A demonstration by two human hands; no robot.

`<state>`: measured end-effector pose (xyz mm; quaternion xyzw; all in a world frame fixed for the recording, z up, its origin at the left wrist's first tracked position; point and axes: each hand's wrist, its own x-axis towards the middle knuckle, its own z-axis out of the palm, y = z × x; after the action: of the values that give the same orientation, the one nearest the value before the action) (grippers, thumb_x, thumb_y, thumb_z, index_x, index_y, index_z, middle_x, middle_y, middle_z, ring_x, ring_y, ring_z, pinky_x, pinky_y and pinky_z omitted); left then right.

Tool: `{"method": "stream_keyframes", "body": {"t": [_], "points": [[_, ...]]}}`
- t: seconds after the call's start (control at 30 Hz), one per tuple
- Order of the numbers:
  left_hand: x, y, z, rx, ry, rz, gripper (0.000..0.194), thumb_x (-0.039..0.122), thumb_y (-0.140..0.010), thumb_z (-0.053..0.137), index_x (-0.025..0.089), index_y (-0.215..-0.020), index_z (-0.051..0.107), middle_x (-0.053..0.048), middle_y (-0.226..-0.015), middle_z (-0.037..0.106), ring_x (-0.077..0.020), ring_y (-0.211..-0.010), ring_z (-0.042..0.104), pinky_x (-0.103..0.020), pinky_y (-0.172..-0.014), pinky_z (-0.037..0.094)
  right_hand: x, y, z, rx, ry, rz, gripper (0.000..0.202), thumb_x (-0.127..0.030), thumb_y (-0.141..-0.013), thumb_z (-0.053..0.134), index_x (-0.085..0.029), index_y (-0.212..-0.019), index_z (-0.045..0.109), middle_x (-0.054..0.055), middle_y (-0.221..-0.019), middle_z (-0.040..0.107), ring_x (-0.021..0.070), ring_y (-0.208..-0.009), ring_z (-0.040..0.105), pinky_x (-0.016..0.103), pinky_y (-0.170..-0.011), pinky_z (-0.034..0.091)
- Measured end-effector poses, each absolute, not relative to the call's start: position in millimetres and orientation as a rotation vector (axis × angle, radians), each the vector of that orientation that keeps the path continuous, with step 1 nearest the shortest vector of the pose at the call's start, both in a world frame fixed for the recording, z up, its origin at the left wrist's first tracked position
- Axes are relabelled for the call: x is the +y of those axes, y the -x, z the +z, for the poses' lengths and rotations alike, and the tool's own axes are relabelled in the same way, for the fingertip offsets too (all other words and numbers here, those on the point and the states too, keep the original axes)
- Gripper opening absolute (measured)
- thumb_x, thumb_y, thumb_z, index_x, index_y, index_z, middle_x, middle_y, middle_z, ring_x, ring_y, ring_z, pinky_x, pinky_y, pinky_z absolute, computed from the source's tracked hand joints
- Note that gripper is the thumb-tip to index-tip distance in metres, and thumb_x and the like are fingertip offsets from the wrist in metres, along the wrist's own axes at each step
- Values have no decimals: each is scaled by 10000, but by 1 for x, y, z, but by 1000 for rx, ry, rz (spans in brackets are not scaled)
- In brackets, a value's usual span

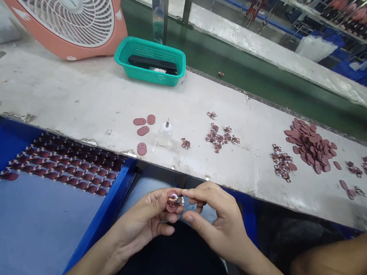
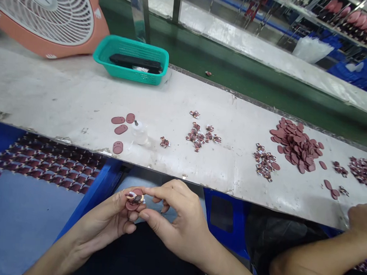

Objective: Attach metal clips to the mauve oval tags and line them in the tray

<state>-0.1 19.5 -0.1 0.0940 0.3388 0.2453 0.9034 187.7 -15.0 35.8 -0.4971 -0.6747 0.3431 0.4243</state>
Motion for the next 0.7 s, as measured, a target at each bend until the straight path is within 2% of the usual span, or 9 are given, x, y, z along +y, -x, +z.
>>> {"method": "stream_keyframes", "body": {"t": [0.23,0.4,0.47,0.53,0.63,0.7], "points": [[19,5,-1,718,-224,539,367,446,-677,884,161,-883,782,-23,-744,664,-82,-577,591,-165,-491,557,-5,-175,34,-1599,1204,980,208,-216,-895,710,-243,-1097,751,16,-800,691,117,-688,627,213,-611,542],[22,10,-4,717,-239,554,494,515,-705,839,156,-1035,760,-36,-769,671,-106,-589,631,-171,-461,555,2,-167,33,-1625,1198,930,135,-172,-885,698,-226,-991,761,10,-759,689,116,-641,622,216,-587,544],[24,13,-3,722,-250,564,574,582,-723,790,156,-1105,737,-51,-797,679,-131,-612,660,-184,-448,555,5,-162,29,-1664,1197,804,143,-160,-883,692,-220,-1000,750,4,-737,672,116,-622,612,213,-565,536],[24,16,-2,811,-291,666,566,594,-740,769,166,-1108,724,-55,-838,689,-130,-620,651,-188,-445,548,9,-156,24,-1717,1199,599,185,-133,-881,681,-214,-1041,729,10,-745,665,124,-620,611,222,-544,526],[22,21,0,1021,-408,971,413,491,-699,854,174,-925,715,-5,-764,661,-97,-571,564,-172,-438,503,15,-143,12,-1819,1143,226,305,-59,-863,672,-189,-1138,686,46,-799,682,159,-665,628,271,-567,529],[21,26,2,1069,-479,1091,388,436,-636,909,169,-811,688,18,-685,629,-93,-543,522,-172,-425,468,21,-132,4,-1903,1054,60,365,-27,-854,670,-156,-1196,657,69,-808,690,178,-674,625,301,-583,524]]}}
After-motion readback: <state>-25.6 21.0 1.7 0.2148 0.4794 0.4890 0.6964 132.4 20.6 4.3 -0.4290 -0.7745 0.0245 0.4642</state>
